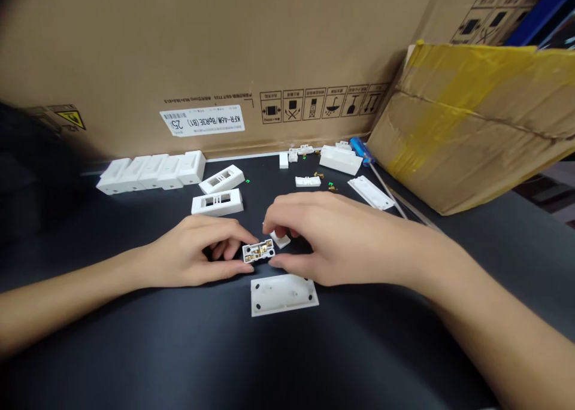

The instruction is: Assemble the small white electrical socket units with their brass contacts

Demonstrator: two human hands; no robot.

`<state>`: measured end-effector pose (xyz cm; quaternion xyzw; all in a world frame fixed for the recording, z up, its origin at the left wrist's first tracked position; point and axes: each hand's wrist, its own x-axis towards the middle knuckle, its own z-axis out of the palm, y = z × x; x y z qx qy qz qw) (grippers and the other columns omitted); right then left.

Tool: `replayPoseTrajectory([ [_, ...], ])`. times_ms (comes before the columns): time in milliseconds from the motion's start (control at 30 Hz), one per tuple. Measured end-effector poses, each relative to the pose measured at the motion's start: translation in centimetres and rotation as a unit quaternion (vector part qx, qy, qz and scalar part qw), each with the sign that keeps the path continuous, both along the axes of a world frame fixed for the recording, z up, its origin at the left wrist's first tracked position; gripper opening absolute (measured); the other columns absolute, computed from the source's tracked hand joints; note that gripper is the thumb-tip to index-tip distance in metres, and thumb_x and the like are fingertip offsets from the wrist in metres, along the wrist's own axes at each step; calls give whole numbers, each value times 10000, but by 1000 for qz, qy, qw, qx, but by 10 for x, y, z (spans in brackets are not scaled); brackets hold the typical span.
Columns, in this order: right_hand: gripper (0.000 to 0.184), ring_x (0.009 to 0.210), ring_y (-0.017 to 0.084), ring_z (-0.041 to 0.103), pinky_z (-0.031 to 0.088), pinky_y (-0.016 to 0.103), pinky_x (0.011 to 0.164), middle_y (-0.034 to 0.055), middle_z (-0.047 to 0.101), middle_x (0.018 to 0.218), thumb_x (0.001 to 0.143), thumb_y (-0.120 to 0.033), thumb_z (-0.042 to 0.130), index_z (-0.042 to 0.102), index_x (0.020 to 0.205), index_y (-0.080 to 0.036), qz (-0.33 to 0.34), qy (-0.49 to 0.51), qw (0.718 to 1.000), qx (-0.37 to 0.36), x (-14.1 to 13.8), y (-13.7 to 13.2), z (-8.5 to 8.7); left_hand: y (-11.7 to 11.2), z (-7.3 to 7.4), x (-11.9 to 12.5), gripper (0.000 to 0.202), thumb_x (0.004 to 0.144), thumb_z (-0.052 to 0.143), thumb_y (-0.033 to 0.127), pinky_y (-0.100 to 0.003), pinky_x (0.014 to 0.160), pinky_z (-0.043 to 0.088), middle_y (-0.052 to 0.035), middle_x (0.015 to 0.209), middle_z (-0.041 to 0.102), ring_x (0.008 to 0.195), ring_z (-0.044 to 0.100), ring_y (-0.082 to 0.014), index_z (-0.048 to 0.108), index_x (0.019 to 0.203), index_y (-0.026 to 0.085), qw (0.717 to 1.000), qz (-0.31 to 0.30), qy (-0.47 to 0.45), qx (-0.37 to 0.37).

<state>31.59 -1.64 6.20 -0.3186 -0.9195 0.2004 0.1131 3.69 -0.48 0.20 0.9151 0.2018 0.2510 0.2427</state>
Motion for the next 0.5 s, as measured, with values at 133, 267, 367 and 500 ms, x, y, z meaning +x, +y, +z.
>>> replayPoseTrajectory([
  [133,88,859,171,669,440,287,726,7,726,926,996,-296,700,740,998,-217,37,-2,999,6,-7,-3,-5,1,-2,-2,237,1049,756,358,-179,570,441,60,701,626,571,563,-69,738,1131,137,999,-27,-21,13],
  [267,76,804,175,640,436,304,726,5,685,843,969,-237,675,724,924,-200,61,-5,998,19,-6,-3,-3,2,-2,-2,326,1044,757,446,-184,581,464,41,789,680,590,584,-70,713,1185,156,999,-33,0,7],
  [367,66,754,173,620,436,308,692,-8,675,796,919,-205,674,714,869,-219,58,-29,998,-2,0,-4,2,0,0,-3,456,989,805,516,-194,580,475,24,925,739,611,593,-69,649,1248,174,1000,-22,17,-9],
  [500,54,684,162,623,426,307,591,-27,698,761,860,-245,710,762,863,-261,31,-55,997,-45,8,-6,9,-3,0,-3,509,927,845,565,-230,578,455,-1,1034,778,653,629,-94,597,1186,204,999,-29,38,8],
])
